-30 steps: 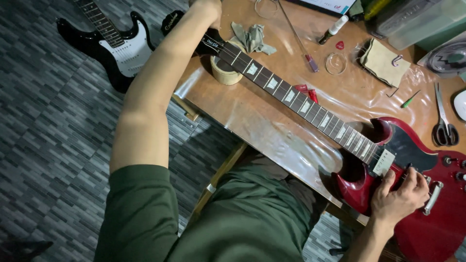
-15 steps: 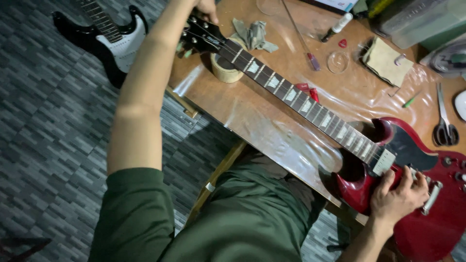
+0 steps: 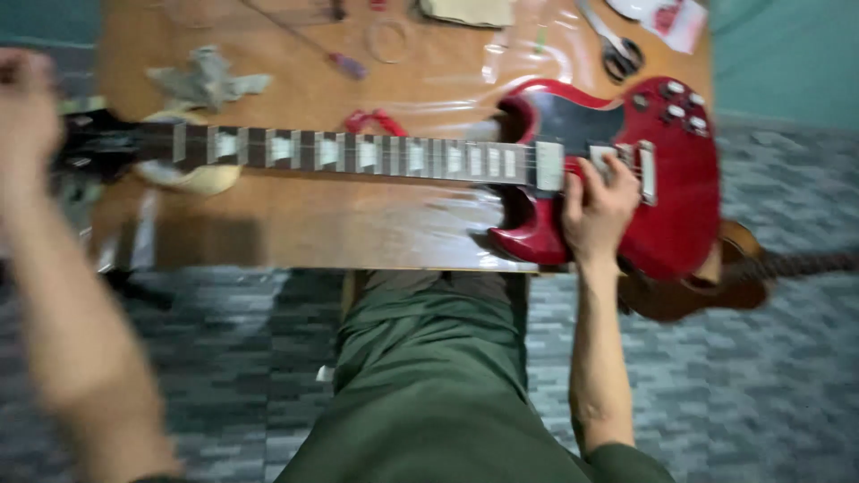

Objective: Restringing an electric guitar by threading new strings through the tuning pegs and winding them to the correct tension.

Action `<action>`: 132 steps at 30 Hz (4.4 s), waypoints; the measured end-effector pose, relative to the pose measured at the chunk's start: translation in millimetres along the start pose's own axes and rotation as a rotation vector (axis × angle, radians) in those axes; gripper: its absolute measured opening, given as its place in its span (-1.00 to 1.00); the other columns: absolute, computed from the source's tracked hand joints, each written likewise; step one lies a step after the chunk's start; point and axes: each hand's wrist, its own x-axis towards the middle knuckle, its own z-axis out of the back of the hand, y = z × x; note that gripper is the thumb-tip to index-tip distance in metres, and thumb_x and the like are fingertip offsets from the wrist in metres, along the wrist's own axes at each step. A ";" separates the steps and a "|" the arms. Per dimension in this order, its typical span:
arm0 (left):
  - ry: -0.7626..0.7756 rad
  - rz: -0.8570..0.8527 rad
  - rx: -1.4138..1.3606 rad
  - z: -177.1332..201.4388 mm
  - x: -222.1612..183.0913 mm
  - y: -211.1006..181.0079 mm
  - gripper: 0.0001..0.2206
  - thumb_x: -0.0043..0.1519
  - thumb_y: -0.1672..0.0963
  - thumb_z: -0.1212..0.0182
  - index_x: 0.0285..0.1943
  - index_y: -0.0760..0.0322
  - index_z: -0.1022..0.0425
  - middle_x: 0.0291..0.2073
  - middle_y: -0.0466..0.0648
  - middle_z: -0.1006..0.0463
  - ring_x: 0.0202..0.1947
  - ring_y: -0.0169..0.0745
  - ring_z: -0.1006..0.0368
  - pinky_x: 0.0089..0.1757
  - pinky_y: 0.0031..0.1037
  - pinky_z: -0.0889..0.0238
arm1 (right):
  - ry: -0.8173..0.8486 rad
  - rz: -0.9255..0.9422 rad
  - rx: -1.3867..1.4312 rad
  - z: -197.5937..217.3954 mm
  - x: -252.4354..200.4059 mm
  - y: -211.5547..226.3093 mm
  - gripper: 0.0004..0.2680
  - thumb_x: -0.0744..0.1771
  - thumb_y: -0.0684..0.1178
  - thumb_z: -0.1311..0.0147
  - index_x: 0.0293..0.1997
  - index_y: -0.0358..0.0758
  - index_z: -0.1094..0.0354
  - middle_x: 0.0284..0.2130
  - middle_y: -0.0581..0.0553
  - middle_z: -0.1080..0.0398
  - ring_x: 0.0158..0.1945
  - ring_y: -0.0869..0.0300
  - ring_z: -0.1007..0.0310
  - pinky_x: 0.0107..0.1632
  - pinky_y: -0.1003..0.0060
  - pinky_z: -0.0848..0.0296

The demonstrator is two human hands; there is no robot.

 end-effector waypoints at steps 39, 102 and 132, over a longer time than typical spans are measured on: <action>-0.164 0.149 -0.268 120.2 -114.2 -163.1 -0.84 0.37 0.21 -0.12 -0.01 0.31 -0.64 -0.17 0.00 -0.70 -0.13 -0.16 -0.63 -0.16 -0.41 -0.48 | 0.890 0.086 1.316 -247.7 238.1 450.3 -0.95 0.41 -0.32 -0.14 -0.16 -0.42 -0.52 -0.39 -0.21 -0.54 -0.40 0.23 -0.52 -0.31 0.43 -0.57; 0.555 0.534 -0.871 97.8 -7.4 -189.3 -0.84 0.32 0.13 0.01 -0.36 0.05 -0.26 -0.37 -0.26 -0.41 -0.60 -0.67 -0.06 -0.56 -0.75 0.23 | 0.507 0.468 0.470 -235.7 181.1 433.5 -0.94 0.31 -0.12 -0.18 -0.33 -0.21 -0.52 -0.44 -0.22 -0.55 -0.35 -0.15 -0.48 -0.37 -0.04 -0.40; 0.789 0.191 -0.197 28.5 59.4 -159.3 -0.82 0.25 0.23 -0.34 -0.07 0.26 -0.40 -0.39 -0.02 -0.66 -0.67 -0.50 -0.33 -0.67 -0.66 -0.05 | 0.684 0.519 0.857 -211.1 179.9 441.2 -0.92 0.43 -0.25 -0.14 -0.24 -0.37 -0.39 -0.47 -0.17 -0.50 -0.53 0.20 -0.38 -0.52 0.34 -0.37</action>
